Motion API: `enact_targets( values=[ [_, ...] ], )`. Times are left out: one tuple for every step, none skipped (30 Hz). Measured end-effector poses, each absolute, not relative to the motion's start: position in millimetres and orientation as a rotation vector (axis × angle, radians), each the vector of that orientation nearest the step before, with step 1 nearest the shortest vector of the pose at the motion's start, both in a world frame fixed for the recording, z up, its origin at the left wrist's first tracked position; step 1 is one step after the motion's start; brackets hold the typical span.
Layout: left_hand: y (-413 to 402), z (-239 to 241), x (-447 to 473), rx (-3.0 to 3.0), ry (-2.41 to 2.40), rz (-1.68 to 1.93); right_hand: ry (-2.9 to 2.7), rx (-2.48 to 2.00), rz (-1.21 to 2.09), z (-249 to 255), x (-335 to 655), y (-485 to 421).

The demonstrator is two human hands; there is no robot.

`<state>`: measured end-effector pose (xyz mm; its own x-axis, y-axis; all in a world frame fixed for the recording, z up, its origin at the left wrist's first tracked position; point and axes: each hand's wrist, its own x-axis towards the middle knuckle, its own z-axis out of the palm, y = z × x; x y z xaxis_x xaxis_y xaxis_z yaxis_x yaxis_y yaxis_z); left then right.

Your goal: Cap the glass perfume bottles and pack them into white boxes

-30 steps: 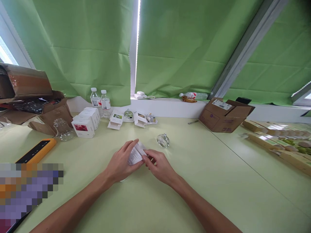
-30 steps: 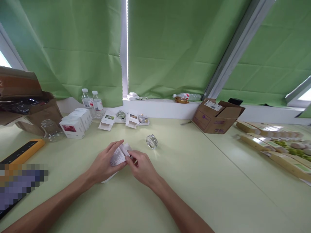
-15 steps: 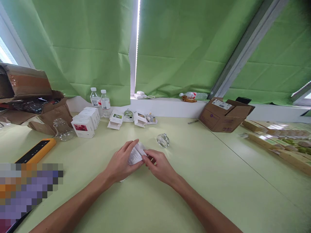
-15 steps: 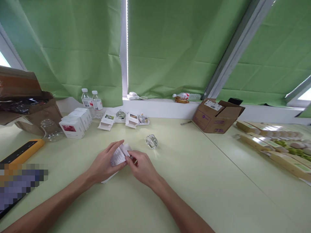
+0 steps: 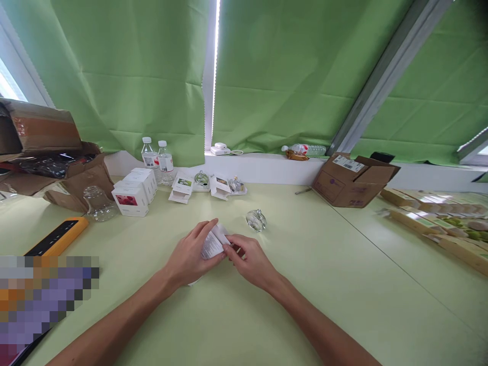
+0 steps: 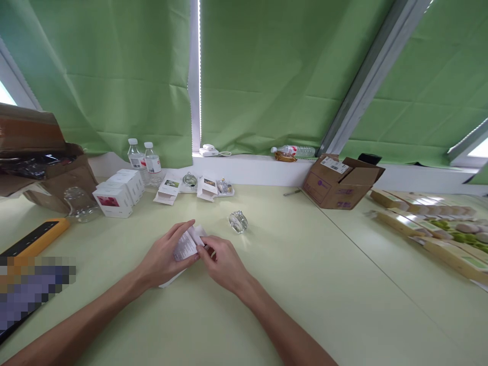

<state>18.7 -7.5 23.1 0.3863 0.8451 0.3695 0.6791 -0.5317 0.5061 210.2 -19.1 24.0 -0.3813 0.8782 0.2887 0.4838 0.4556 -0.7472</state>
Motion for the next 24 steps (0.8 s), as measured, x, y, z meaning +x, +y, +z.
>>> enact_targets(
  values=[
    [-7.7, 23.1, 18.8, 2.376, 1.344, 0.881, -2.028, -1.135, 0.737, 24.5, 210.1, -19.2],
    [-7.9, 23.0, 18.9, 2.375, 1.344, 0.886, -2.030, -1.139, 0.732, 25.0, 210.0, -19.3],
    [-8.1, 23.1, 18.9, 2.376, 1.343, 0.889, -2.034, -1.143, 0.728, 25.5, 209.9, -19.4],
    [-8.2, 23.2, 19.0, 2.377, 1.340, 0.890, -2.036, -1.146, 0.726, 26.0, 209.8, -19.5],
    [-8.4, 23.4, 19.1, 2.378, 1.335, 0.891, -2.039, -1.149, 0.725, 26.4, 209.8, -19.6],
    [-8.5, 23.6, 19.1, 2.379, 1.332, 0.894, -2.042, -1.151, 0.724, 26.6, 209.8, -19.8],
    [-8.5, 23.8, 19.1, 2.379, 1.329, 0.896, -2.045, -1.153, 0.723, 26.6, 209.8, -19.8],
    [-8.5, 24.0, 19.1, 2.377, 1.328, 0.895, -2.046, -1.154, 0.721, 26.4, 209.8, -19.9],
    [-8.4, 24.2, 19.0, 2.375, 1.330, 0.893, -2.047, -1.154, 0.719, 26.2, 209.8, -19.8],
    [-8.3, 24.3, 18.9, 2.373, 1.333, 0.889, -2.048, -1.153, 0.719, 25.9, 209.8, -19.8],
    [-8.3, 24.3, 18.8, 2.370, 1.335, 0.884, -2.048, -1.153, 0.718, 25.5, 209.8, -19.6],
    [-8.2, 24.4, 18.8, 2.369, 1.337, 0.880, -2.048, -1.153, 0.716, 25.2, 209.9, -19.5],
    [-8.3, 24.5, 18.7, 2.368, 1.339, 0.881, -2.049, -1.154, 0.715, 25.0, 210.0, -19.3],
    [-8.4, 24.6, 18.7, 2.368, 1.340, 0.883, -2.050, -1.156, 0.712, 24.9, 210.1, -19.2],
    [-8.5, 24.7, 18.7, 2.367, 1.341, 0.883, -2.051, -1.159, 0.711, 24.9, 210.2, -19.1],
    [-8.6, 24.8, 18.7, 2.368, 1.342, 0.879, -2.051, -1.160, 0.710, 24.9, 210.2, -19.2],
    [-8.7, 24.8, 18.8, 2.369, 1.343, 0.876, -2.053, -1.160, 0.711, 25.1, 210.2, -19.3],
    [-8.8, 24.8, 18.8, 2.370, 1.343, 0.873, -2.055, -1.160, 0.711, 25.3, 210.1, -19.4],
    [-8.7, 24.8, 18.9, 2.370, 1.343, 0.872, -2.056, -1.159, 0.710, 25.6, 210.0, -19.6],
    [-8.6, 24.6, 18.9, 2.369, 1.345, 0.872, -2.057, -1.158, 0.708, 25.9, 209.8, -19.7],
    [-8.4, 24.5, 18.9, 2.368, 1.348, 0.874, -2.058, -1.158, 0.707, 26.2, 209.7, -19.8],
    [-8.2, 24.4, 18.9, 2.367, 1.351, 0.876, -2.057, -1.159, 0.706, 26.5, 209.5, -19.9],
    [-8.1, 24.3, 18.9, 2.366, 1.352, 0.877, -2.056, -1.159, 0.706, 26.6, 209.5, -19.9],
    [-8.0, 24.4, 18.9, 2.366, 1.349, 0.875, -2.056, -1.159, 0.705, 26.7, 209.4, -19.9]
  ],
)
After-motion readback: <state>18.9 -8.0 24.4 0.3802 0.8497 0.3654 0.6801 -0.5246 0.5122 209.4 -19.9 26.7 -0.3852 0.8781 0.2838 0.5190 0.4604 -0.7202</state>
